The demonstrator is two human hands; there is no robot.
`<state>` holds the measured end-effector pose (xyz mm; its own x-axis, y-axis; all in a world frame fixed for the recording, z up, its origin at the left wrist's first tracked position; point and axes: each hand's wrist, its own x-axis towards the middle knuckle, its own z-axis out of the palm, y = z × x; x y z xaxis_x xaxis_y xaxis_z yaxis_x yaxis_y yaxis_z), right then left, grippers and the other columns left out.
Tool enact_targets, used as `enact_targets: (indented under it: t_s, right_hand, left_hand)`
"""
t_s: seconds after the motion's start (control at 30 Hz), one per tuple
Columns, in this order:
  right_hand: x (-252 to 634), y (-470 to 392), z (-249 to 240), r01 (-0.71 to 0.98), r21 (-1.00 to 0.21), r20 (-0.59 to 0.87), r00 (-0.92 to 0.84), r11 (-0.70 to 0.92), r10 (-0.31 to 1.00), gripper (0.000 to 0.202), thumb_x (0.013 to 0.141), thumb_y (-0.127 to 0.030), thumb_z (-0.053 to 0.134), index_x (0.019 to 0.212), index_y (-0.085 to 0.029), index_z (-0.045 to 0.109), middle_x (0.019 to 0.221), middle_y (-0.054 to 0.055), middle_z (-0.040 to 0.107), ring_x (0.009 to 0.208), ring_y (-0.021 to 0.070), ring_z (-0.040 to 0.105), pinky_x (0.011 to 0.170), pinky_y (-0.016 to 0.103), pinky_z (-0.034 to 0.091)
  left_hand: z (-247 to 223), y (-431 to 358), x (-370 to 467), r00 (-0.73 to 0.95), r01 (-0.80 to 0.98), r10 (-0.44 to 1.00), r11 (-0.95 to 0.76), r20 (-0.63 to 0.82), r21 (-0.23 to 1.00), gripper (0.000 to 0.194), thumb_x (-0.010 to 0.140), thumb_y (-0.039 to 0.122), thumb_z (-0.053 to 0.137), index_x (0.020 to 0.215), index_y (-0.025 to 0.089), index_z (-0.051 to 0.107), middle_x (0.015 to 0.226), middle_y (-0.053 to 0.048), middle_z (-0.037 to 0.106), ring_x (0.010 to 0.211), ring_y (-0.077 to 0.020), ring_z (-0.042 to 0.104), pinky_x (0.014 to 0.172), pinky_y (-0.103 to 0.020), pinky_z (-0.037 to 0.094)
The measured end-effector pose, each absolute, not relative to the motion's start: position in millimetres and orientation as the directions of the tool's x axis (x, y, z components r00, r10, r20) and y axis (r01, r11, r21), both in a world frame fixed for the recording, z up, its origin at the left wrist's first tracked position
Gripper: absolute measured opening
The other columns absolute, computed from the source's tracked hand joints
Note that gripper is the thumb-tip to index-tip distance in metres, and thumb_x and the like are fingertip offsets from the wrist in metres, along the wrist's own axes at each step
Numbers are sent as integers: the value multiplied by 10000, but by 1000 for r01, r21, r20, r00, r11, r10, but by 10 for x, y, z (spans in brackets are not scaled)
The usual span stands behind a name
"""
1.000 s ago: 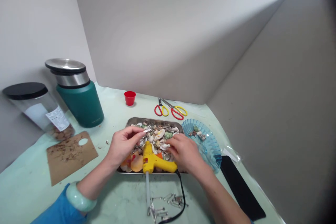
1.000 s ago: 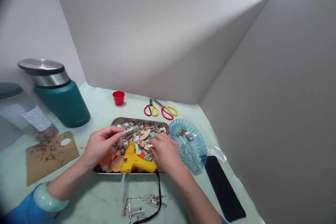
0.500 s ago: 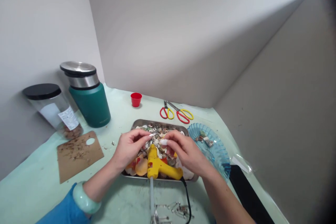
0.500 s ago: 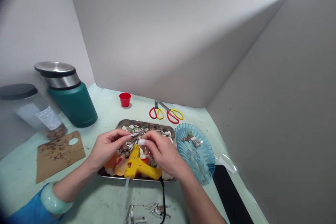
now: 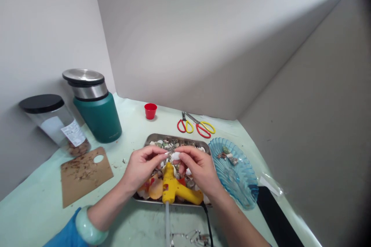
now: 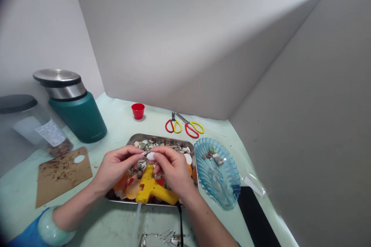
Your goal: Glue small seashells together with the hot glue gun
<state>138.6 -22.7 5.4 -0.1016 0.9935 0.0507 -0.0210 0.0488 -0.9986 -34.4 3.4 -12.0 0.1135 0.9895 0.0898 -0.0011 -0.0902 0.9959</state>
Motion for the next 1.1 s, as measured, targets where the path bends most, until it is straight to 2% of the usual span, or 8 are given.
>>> enact_targets:
  t_s: [0.13, 0.33, 0.57, 0.77, 0.93, 1.1]
  right_hand:
    - [1382, -209, -23, -33, -997, 72, -97, 69, 993, 180, 832, -289, 586, 948, -180, 672, 624, -10, 648, 492, 92, 564, 496, 204, 493]
    - [1366, -197, -114, -45, -997, 66, -122, 61, 990, 203, 851, -297, 566, 1014, -204, 645, 665, 2, 666, 520, 106, 582, 495, 206, 489]
    - [1359, -221, -109, -20, -999, 52, -121, 50, 991, 230, 861, -292, 549, 1063, -208, 619, 563, -31, 626, 501, 105, 585, 499, 198, 497]
    - [1341, -233, -129, -50, -998, 49, -109, 43, 993, 237, 854, -313, 558, 1050, -191, 615, 587, -19, 646, 510, 110, 601, 519, 213, 521]
    - [1299, -235, -113, -78, -996, 45, -90, 38, 995, 241, 841, -312, 577, 1034, -172, 613, 603, -8, 659, 533, 110, 620, 523, 201, 522]
    - [1288, -235, -109, -90, -995, 40, -106, 30, 994, 240, 849, -306, 568, 1040, -164, 604, 628, 0, 669, 543, 112, 631, 540, 215, 535]
  left_hand:
    - [-90, 25, -341, 117, -7, 987, -109, 109, 994, 77, 668, 222, 705, 702, 156, 724, 666, -18, 676, 508, -99, 539, 490, -192, 458]
    - [-108, 34, -348, 142, -12, 980, -139, 139, 990, 66, 673, 196, 693, 700, 169, 747, 703, -27, 702, 514, -91, 547, 495, -182, 465]
    - [-128, 43, -360, 194, -56, 969, -146, 154, 988, 106, 691, 187, 670, 747, 192, 760, 734, -24, 708, 485, -82, 554, 500, -196, 475]
    - [-136, 67, -392, 244, -35, 951, -188, 191, 982, 108, 690, 153, 676, 732, 209, 759, 792, -29, 731, 737, -137, 649, 680, -211, 507]
    - [-160, 93, -391, 257, -62, 956, -132, 144, 989, 93, 692, 152, 684, 739, 202, 746, 773, -22, 725, 715, -132, 648, 670, -217, 510]
    - [-196, 105, -409, 257, -77, 945, -189, 203, 979, 76, 686, 146, 698, 698, 202, 749, 797, -31, 709, 765, -141, 641, 717, -233, 509]
